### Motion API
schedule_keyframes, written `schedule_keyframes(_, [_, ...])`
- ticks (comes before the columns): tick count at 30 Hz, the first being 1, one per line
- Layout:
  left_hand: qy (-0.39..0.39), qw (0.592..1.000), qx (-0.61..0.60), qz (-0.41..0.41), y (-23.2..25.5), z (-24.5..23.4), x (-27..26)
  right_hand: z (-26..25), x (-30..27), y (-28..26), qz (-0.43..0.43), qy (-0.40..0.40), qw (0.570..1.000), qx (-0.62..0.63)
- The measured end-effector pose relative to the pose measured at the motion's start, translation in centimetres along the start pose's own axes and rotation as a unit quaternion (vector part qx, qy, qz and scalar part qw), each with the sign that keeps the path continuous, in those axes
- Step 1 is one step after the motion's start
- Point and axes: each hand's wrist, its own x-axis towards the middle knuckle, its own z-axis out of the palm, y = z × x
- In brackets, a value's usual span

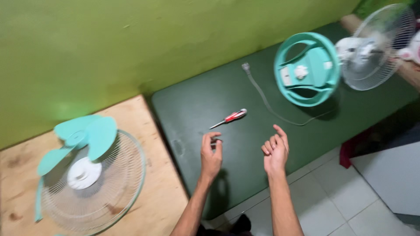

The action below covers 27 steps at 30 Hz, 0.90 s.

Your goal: The person disassembles a standing fan by removing the front grill, fan blades, and rear grill. They use a screwdriver to loosen a screw on a plastic ring and then remove the components by hand, placing them on a nearby wooden table.

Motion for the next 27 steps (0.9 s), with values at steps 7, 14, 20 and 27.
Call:
schedule_keyframes(7, [-0.15,0.987,-0.048,0.046,4.2,16.6,-4.0,-14.4,3.9,-10.6,0.003,0.118,0.993,0.011])
schedule_keyframes(14, [-0.209,0.976,-0.057,0.037,8.1,29.4,-6.3,-24.0,5.3,-19.2,-0.041,0.116,0.992,-0.035])
schedule_keyframes(20, [-0.242,0.969,-0.04,0.017,9.8,36.8,-7.5,-28.2,6.8,-25.0,-0.061,0.119,0.988,-0.073])
schedule_keyframes(27, [-0.282,0.959,-0.016,0.01,10.0,44.3,-7.3,-31.2,8.9,-29.4,-0.04,0.147,0.986,-0.07])
